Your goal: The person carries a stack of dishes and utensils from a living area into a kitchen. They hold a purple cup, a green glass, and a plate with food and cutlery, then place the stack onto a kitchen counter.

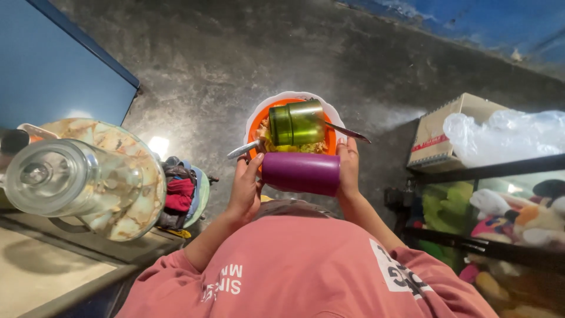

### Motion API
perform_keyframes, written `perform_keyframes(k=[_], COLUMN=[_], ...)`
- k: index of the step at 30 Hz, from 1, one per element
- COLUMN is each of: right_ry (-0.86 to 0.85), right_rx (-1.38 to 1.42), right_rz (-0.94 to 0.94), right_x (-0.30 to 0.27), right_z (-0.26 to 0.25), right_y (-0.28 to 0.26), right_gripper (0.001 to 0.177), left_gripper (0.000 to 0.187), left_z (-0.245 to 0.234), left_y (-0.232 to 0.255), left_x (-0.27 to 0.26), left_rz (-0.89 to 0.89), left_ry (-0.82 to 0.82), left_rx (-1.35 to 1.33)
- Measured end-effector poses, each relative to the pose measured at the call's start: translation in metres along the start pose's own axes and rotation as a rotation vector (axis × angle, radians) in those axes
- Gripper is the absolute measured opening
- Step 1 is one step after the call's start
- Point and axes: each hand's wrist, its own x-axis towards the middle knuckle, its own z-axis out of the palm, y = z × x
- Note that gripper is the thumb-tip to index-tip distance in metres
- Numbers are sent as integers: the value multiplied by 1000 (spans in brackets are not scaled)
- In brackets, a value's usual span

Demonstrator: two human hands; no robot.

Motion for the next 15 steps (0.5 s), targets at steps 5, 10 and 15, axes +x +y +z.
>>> perform_keyframes(k=[5,10,15], right_ry=[-33,-64,-101], right_rx=[-53,-91,-64], right_rz=[11,17,44], right_x=[19,41,60], right_z=[-3,-11,-7], right_y=[-20,-22,-21], right_gripper=[26,30,32], left_gripper=[74,72,71], left_z=[28,33,36], left_y=[-11,-28,-29], left_x=[9,27,40], left_rz=[3,13,24], left_ry=[47,73,110], left_rx=[-14,-28,-44])
